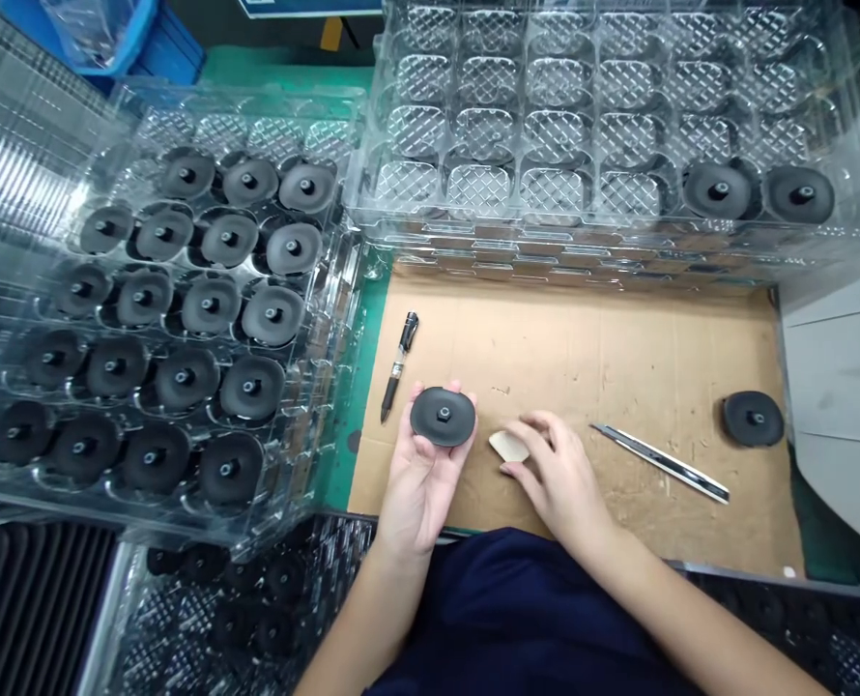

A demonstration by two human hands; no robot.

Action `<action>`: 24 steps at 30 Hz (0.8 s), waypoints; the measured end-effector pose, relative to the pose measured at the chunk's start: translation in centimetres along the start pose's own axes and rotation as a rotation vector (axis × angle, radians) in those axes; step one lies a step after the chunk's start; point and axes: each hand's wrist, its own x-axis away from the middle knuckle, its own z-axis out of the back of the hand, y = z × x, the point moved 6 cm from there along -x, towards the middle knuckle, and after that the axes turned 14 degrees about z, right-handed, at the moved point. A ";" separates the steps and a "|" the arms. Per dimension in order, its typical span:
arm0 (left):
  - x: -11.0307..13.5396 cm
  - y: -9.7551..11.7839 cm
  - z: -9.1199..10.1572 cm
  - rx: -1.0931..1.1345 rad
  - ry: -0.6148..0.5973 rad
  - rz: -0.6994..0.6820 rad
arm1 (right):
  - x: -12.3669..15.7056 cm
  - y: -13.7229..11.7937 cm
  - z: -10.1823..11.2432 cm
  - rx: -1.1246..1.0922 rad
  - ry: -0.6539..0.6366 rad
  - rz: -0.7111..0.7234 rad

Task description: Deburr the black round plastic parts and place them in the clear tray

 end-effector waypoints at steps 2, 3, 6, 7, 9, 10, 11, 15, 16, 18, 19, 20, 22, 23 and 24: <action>-0.5 0.0 0.0 0.002 0.006 -0.023 | 0.3 0.3 0.0 -0.018 0.020 -0.029; -0.8 -0.1 0.0 0.005 0.006 -0.034 | 0.5 0.3 -0.2 -0.036 0.000 -0.023; -1.9 -0.4 0.4 0.004 0.007 -0.065 | 0.6 -0.6 -0.8 -0.153 -0.142 0.086; -2.2 -0.5 0.5 -0.003 0.008 -0.073 | 0.5 -0.9 -0.7 -0.207 -0.189 0.119; -2.8 -0.8 0.9 -0.019 0.013 -0.080 | -0.3 -1.1 0.0 -0.333 -0.235 0.110; -3.0 -0.9 1.1 -0.025 0.014 -0.080 | -1.0 -0.8 0.5 -0.400 -0.224 0.067; -3.1 -1.0 1.2 -0.030 0.016 -0.078 | -1.8 -0.5 1.2 -0.460 -0.188 0.011; -3.2 -1.1 1.5 -0.045 0.032 -0.090 | -5.9 0.9 3.2 -0.513 0.057 -0.139; -3.2 -1.1 1.6 -0.048 0.044 -0.099 | -6.7 0.9 3.2 -0.486 0.083 -0.133; -3.1 -1.0 1.6 -0.051 0.069 -0.097 | -7.8 0.2 2.7 -0.449 0.041 -0.086; -3.1 -1.1 1.6 -0.051 0.076 -0.084 | -8.1 -0.2 2.2 -0.459 -0.017 -0.051; -3.1 -1.1 1.6 -0.050 0.080 -0.070 | -8.3 -0.7 1.8 -0.482 -0.077 -0.021; -3.1 -1.1 1.5 -0.051 0.088 -0.064 | -8.2 -0.9 1.3 -0.506 -0.136 -0.017; -3.1 -1.1 1.5 -0.053 0.097 -0.075 | -8.2 -0.8 1.4 -0.482 -0.134 -0.031; -3.0 -1.0 1.6 -0.054 0.109 -0.087 | -8.1 -0.7 1.5 -0.439 -0.112 -0.043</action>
